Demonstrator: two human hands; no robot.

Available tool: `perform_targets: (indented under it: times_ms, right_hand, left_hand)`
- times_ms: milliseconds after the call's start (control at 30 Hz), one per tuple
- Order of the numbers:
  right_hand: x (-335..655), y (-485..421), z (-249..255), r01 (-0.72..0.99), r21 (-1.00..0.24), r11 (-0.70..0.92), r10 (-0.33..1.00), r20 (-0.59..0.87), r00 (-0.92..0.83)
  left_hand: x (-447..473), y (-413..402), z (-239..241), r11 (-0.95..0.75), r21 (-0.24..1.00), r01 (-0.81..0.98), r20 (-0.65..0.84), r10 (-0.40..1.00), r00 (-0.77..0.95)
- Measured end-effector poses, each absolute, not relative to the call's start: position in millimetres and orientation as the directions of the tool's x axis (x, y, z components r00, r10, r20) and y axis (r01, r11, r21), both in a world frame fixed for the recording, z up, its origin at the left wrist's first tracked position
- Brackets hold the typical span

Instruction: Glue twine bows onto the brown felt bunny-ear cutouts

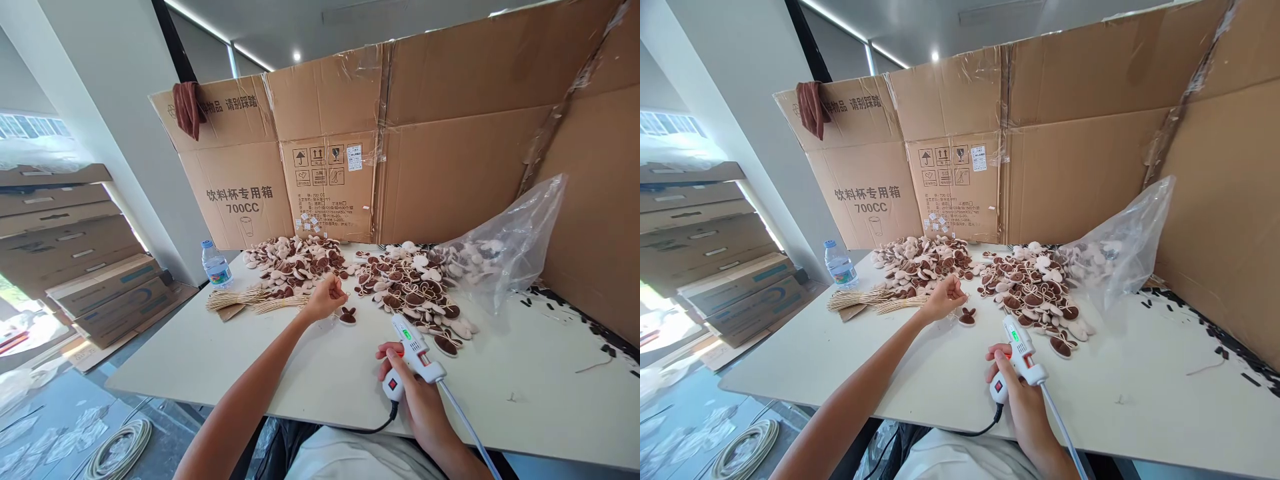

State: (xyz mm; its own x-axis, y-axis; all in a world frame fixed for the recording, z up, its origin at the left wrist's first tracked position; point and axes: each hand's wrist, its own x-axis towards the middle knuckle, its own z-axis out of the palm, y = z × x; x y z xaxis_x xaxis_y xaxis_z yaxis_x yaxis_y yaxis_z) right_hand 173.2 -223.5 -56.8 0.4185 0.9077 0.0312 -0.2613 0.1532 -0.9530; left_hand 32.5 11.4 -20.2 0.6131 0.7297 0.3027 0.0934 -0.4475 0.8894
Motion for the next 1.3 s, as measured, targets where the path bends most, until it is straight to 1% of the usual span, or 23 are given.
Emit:
perform_targets:
  times_ms: [33, 100, 167, 233, 400, 600, 867, 933, 1100, 1300]
  right_hand:
    - [173.2, -222.9, -57.1, -0.269, -0.952, 0.145, 0.913, 0.023, 0.408]
    - [173.3, -221.8, -57.9, -0.280, -0.951, 0.132, 0.921, 0.013, 0.390]
    - [173.3, -221.4, -58.6, -0.271, -0.954, 0.129, 0.923, 0.016, 0.383]
    - [173.3, -221.7, -58.5, -0.261, -0.957, 0.127, 0.924, 0.019, 0.381]
    - [172.9, -223.6, -55.6, -0.267, -0.956, 0.126, 0.926, 0.017, 0.378]
    - [173.3, -222.7, -58.5, -0.266, -0.956, 0.122, 0.926, 0.013, 0.378]
    - [173.7, -222.3, -59.8, -0.257, -0.959, 0.121, 0.924, 0.014, 0.381]
    - [173.4, -222.2, -58.1, -0.262, -0.958, 0.120, 0.923, 0.010, 0.384]
    - [172.7, -223.2, -54.8, -0.255, -0.959, 0.123, 0.917, 0.012, 0.399]
    - [172.5, -223.4, -54.6, -0.248, -0.961, 0.122, 0.916, 0.012, 0.402]
  left_hand:
    - [30.9, 11.8, -19.8, -0.529, 0.831, 0.172, 0.328, 0.716, 0.617]
    - [28.1, 11.9, -19.0, -0.667, 0.663, 0.340, 0.372, 0.688, 0.623]
    - [26.2, 11.2, -18.8, -0.724, 0.521, 0.453, 0.398, 0.675, 0.621]
    - [25.2, 10.2, -19.1, -0.732, 0.461, 0.501, 0.402, 0.676, 0.618]
    - [24.3, 9.2, -21.2, -0.747, 0.402, 0.529, 0.365, 0.661, 0.656]
    - [25.7, 7.3, -21.4, -0.767, 0.369, 0.524, 0.309, 0.633, 0.709]
    - [21.8, 3.2, -12.0, -0.800, 0.350, 0.488, 0.224, 0.577, 0.785]
    - [20.8, 3.5, -10.5, -0.801, 0.355, 0.482, 0.221, 0.573, 0.789]
    - [20.1, 4.8, -9.7, -0.819, 0.413, 0.399, 0.264, 0.527, 0.808]
    - [22.7, 2.2, -6.8, -0.794, 0.516, 0.321, 0.263, 0.504, 0.823]
